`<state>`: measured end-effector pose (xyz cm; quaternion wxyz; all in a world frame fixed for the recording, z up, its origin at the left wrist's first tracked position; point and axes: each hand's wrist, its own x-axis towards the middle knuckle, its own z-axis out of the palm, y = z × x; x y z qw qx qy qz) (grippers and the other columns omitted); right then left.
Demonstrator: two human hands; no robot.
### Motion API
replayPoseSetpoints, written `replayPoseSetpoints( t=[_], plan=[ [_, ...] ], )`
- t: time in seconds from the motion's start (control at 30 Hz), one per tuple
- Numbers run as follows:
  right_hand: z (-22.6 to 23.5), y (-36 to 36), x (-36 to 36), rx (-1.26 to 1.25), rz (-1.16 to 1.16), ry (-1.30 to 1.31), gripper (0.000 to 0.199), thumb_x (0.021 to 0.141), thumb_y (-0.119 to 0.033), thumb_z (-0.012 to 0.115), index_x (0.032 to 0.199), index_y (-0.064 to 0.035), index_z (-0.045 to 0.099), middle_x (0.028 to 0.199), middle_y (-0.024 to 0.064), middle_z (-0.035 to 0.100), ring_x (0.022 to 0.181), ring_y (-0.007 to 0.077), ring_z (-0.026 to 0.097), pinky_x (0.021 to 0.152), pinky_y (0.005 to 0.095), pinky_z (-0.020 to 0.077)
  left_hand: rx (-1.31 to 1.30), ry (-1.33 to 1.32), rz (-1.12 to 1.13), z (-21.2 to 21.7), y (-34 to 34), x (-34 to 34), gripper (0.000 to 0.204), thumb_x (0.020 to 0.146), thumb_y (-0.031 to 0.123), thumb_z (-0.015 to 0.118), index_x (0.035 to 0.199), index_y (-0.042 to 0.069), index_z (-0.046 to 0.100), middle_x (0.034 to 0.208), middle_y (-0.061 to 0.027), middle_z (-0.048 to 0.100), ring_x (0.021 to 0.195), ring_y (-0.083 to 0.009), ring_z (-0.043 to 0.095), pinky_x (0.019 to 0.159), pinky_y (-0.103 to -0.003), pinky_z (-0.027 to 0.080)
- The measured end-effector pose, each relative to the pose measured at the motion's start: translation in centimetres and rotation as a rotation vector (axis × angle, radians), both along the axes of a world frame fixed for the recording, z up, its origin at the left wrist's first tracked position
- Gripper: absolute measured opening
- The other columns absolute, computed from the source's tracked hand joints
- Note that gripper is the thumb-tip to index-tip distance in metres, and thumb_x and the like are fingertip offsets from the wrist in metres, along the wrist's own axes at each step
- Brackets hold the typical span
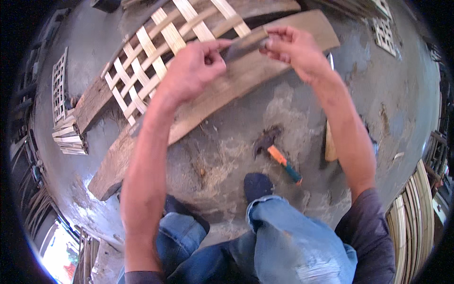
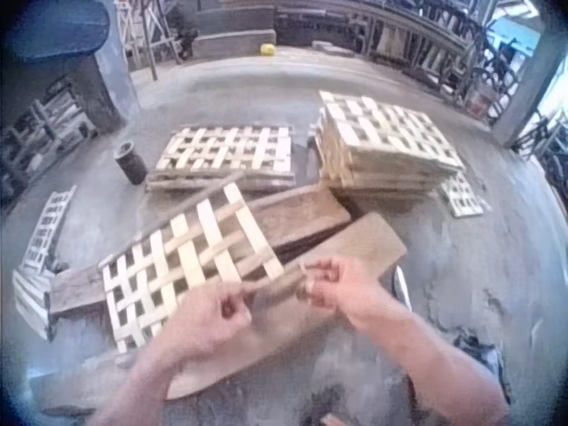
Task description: The person assembles a wooden lattice by hand, using a hammer to secure nails into the wooden frame. They adjust the lattice pieces and hammer them into place on a wooden plank.
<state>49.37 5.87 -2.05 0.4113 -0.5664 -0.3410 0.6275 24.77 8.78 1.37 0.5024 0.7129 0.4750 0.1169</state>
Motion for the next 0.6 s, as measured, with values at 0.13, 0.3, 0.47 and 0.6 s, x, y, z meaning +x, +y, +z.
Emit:
replayPoseSetpoints(
  t=[0.13, 0.3, 0.47, 0.6],
  plan=[
    [-2.8, 1.8, 0.7, -0.030, 0.089, 0.011, 0.027, 0.091, -0.010, 0.067, 0.116, -0.0008, 0.060, 0.103, 0.0117, 0.069, 0.089, 0.0228, 0.070, 0.076, 0.0302, 0.0579, -0.031, -0.074, -0.187, -2.4, 3.1, -1.5, 0.056, 0.082, 0.013, 0.060, 0.136, 0.001, 0.059, 0.070, 0.0051, 0.054, 0.061, -0.0065, 0.047, 0.058, -0.023, 0.039],
    [-4.7, 2.8, 2.1, -0.140, 0.007, 0.106, 0.019, 0.095, -0.005, 0.061, 0.114, -0.0010, 0.061, 0.104, 0.0082, 0.067, 0.087, 0.0183, 0.067, 0.077, 0.0300, 0.0591, -0.048, -0.007, -0.324, -3.7, 4.8, -1.1, 0.062, 0.084, 0.024, 0.065, 0.142, 0.003, 0.054, 0.099, -0.0030, 0.064, 0.093, -0.0140, 0.056, 0.089, -0.032, 0.044],
    [-5.6, 2.6, 1.9, -0.079, 0.178, 0.019, 0.028, 0.094, -0.010, 0.067, 0.120, -0.0008, 0.060, 0.106, 0.0103, 0.066, 0.087, 0.0182, 0.066, 0.077, 0.0312, 0.0594, -0.150, 0.008, -0.381, -4.8, 4.9, -0.9, 0.064, 0.083, 0.022, 0.064, 0.143, 0.004, 0.054, 0.096, -0.0024, 0.063, 0.092, -0.0144, 0.055, 0.087, -0.032, 0.044],
    [-5.9, 3.2, 2.7, -0.050, 0.292, -0.167, 0.032, 0.096, -0.016, 0.067, 0.123, -0.0015, 0.060, 0.107, 0.0096, 0.067, 0.089, 0.0171, 0.067, 0.077, 0.0296, 0.0594, -0.168, 0.015, -0.350, -4.3, 4.2, -1.0, 0.063, 0.083, 0.023, 0.063, 0.143, 0.005, 0.053, 0.094, -0.0017, 0.061, 0.091, -0.0144, 0.055, 0.087, -0.030, 0.044]
  ],
)
